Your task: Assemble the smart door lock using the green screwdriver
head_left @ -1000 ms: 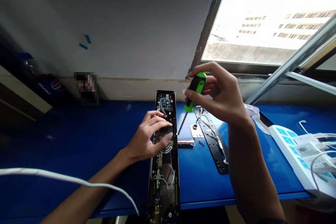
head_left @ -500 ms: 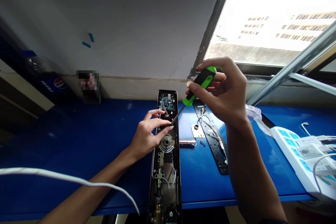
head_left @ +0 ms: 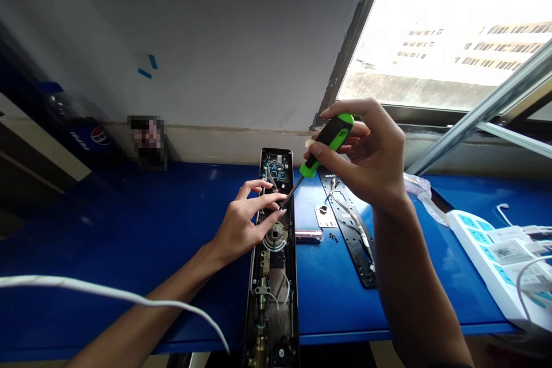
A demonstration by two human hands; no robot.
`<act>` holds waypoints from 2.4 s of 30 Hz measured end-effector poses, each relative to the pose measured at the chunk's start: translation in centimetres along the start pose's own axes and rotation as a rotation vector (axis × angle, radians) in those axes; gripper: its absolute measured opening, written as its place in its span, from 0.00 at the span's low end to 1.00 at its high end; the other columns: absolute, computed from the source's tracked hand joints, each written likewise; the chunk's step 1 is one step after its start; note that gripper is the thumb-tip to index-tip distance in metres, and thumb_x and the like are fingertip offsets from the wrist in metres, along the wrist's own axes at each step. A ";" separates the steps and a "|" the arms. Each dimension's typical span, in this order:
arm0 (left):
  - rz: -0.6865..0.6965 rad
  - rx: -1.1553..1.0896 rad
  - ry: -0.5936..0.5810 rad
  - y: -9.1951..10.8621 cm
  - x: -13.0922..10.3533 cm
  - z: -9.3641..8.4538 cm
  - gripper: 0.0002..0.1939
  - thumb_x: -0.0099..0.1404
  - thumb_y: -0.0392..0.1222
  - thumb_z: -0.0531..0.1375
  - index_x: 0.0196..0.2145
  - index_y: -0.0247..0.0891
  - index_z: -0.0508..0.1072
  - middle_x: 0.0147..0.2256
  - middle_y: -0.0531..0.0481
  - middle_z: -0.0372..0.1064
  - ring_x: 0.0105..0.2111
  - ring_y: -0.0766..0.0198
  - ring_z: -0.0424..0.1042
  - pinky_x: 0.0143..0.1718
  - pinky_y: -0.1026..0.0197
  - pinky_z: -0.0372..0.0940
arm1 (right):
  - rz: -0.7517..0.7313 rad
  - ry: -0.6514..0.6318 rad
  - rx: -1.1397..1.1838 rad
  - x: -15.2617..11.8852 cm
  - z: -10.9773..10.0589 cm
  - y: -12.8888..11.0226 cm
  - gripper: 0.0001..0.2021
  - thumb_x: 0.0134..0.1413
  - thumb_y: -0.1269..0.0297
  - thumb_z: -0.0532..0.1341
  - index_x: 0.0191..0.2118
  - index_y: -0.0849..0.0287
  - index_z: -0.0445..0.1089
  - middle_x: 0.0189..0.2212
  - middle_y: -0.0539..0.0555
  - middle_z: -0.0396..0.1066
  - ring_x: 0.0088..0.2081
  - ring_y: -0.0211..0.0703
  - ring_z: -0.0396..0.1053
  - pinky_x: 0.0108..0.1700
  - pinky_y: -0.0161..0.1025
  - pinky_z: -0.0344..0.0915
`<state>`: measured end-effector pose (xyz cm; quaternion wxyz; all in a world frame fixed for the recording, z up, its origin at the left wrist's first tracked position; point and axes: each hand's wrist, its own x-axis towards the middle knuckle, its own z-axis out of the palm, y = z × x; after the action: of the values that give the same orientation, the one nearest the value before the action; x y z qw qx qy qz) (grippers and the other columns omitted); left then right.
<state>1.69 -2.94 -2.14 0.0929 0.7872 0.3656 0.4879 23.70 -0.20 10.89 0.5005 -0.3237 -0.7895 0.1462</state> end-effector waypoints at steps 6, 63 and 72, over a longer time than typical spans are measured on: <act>0.055 0.015 0.020 0.5 -0.3 0.1 0.14 0.70 0.37 0.65 0.53 0.41 0.79 0.50 0.43 0.74 0.46 0.56 0.82 0.54 0.49 0.77 | 0.026 -0.007 0.057 0.1 0.1 -0.5 0.18 0.60 0.58 0.69 0.53 0.49 0.67 0.39 0.50 0.74 0.39 0.45 0.79 0.39 0.45 0.81; -0.166 0.162 -0.082 0.0 -0.1 0.1 0.20 0.67 0.35 0.61 0.56 0.44 0.74 0.67 0.43 0.53 0.67 0.46 0.58 0.67 0.39 0.61 | -0.246 -0.151 0.220 0.1 0.3 0.7 0.18 0.68 0.70 0.60 0.59 0.48 0.76 0.51 0.53 0.80 0.52 0.48 0.78 0.52 0.50 0.79; -0.229 0.084 -0.112 0.0 -0.2 0.2 0.19 0.68 0.36 0.61 0.56 0.45 0.72 0.68 0.43 0.49 0.62 0.48 0.67 0.66 0.41 0.66 | -0.243 -0.165 0.194 0.0 -0.1 0.5 0.19 0.68 0.71 0.60 0.59 0.47 0.76 0.51 0.53 0.80 0.52 0.48 0.78 0.52 0.50 0.79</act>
<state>1.85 -3.06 -2.37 0.1353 0.7695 0.4674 0.4137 23.93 0.21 10.65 0.4768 -0.1628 -0.8435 0.1861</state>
